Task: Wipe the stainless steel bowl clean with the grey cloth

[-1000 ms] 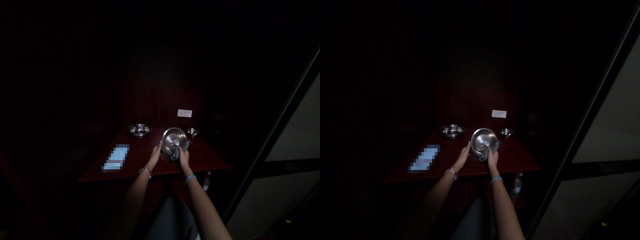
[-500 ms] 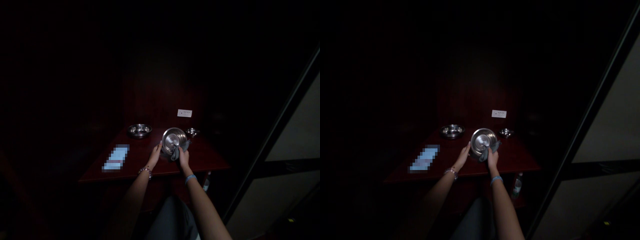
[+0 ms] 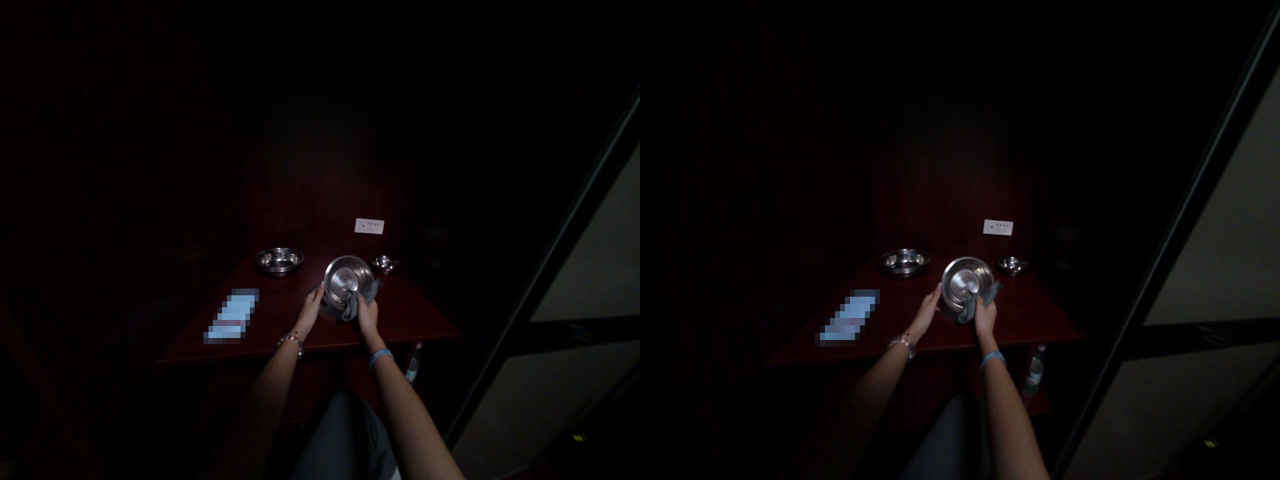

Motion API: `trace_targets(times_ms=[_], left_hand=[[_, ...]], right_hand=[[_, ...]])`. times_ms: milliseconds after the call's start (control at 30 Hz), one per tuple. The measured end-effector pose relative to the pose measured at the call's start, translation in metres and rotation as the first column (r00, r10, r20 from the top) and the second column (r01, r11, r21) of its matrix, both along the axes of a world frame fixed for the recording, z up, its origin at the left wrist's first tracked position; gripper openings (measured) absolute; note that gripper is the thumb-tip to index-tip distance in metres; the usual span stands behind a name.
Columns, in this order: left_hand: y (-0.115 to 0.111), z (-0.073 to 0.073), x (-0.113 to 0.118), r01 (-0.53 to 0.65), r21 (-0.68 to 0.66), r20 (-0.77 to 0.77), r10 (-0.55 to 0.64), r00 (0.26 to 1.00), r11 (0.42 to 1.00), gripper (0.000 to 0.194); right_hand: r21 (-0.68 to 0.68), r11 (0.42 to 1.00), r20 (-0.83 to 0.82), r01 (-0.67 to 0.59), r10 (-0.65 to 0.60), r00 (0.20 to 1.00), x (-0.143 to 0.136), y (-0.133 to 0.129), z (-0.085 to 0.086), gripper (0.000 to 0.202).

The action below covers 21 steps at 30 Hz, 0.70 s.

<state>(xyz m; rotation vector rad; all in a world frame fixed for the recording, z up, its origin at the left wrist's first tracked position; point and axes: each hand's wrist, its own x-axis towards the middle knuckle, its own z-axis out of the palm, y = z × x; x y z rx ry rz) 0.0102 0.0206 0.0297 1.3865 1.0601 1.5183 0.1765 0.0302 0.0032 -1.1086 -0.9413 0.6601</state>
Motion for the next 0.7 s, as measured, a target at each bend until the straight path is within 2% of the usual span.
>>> trace_targets(times_ms=[500,700], left_hand=[[-0.001,0.002,0.001,0.000,0.039,0.013,0.000,1.000,0.999,0.071],[0.009,-0.010,-0.002,-0.023,0.004,-0.065,0.024,0.998,1.000,0.075]], right_hand=[[0.018,1.000,-0.008,0.021,-0.021,1.000,0.000,0.002,-0.003,0.043],[0.021,1.000,-0.056,-0.002,0.003,0.998,0.002,0.009,-0.009,0.044]])
